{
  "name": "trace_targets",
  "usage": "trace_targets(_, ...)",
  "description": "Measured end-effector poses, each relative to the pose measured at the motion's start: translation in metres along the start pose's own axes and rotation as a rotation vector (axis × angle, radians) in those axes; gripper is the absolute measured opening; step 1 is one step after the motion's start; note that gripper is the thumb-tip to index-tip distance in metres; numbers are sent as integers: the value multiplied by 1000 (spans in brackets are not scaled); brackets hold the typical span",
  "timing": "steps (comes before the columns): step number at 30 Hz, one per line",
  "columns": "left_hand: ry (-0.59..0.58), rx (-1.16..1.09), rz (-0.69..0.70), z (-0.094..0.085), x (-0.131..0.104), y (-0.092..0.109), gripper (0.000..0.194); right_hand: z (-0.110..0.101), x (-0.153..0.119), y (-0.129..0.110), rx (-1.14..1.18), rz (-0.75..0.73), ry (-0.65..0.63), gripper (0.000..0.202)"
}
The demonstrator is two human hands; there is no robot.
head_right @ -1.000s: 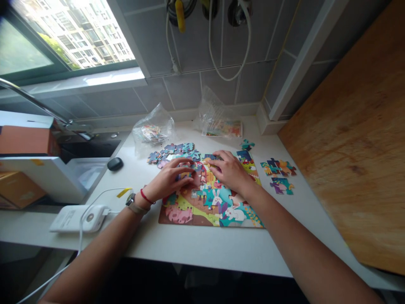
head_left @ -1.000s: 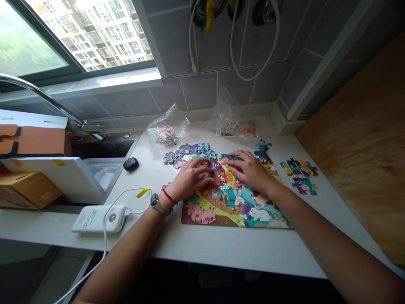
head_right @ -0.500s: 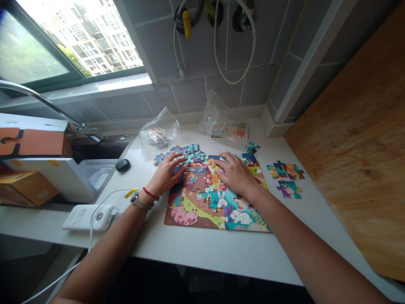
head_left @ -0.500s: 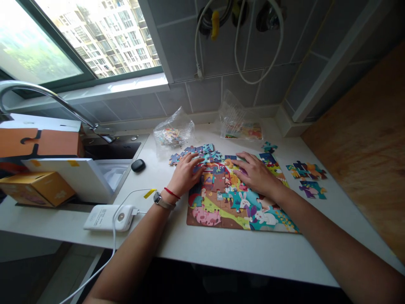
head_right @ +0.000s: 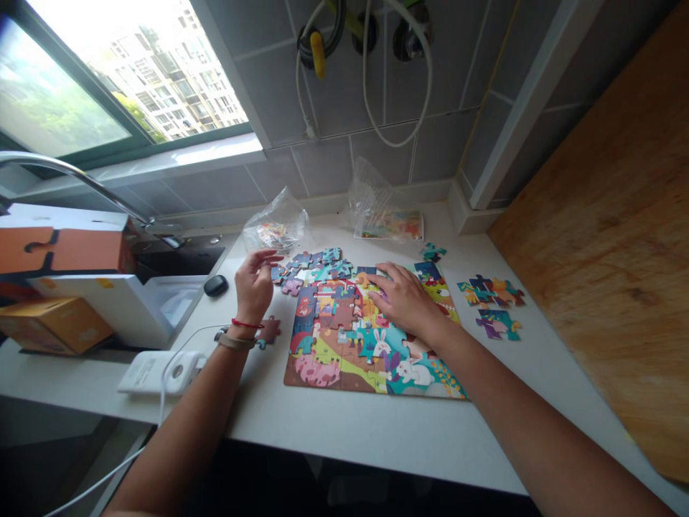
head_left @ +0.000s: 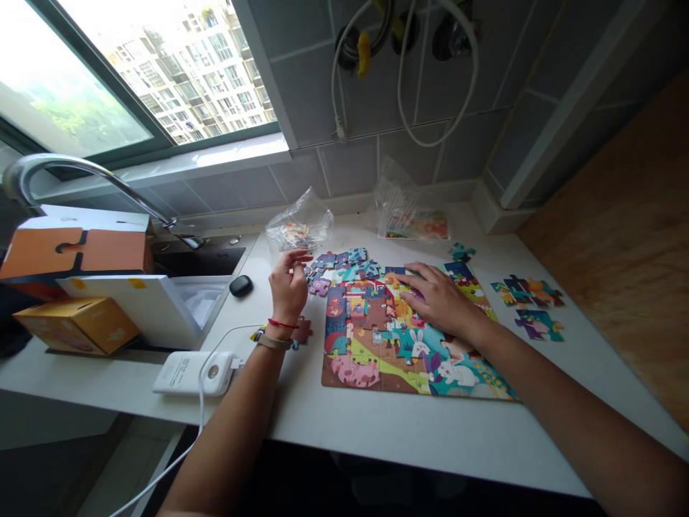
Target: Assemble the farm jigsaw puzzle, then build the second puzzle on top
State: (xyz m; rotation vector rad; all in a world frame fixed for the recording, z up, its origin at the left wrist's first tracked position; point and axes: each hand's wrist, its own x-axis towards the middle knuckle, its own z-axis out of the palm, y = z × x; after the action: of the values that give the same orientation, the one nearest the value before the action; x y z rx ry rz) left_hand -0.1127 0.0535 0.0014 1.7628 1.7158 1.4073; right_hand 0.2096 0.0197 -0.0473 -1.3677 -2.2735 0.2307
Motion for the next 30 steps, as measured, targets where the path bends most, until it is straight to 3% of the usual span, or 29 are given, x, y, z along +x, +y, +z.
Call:
trace_targets(2, -130, 171, 11, 2, -2, -5, 29, 0, 0, 0, 0, 3, -1, 42)
trace_targets(5, -336, 495, -5, 7, -6, -16, 48, -1, 0, -2, 3, 12, 5, 41)
trace_targets(8, -390, 621, -6, 8, -8, -27, 57, -2, 0, -3, 3, 18, 9, 41)
trace_targets(15, -236, 386, 23, 1, 4, -35, 76, -1, 0, -1, 16, 11, 19, 40)
trace_targets(20, -122, 210, 11, 0, 8, -26, 68, 0, 1, -1, 9, 15, 15, 40)
trace_targets(25, 32, -66, -124, -5, 12, -21, 51, -2, 1, -2, 6, 24, 1, 40)
trace_targets(30, 93, -444, -314, -6, 14, -17, 56, -2, 0, -1, 1, 15, 6, 40)
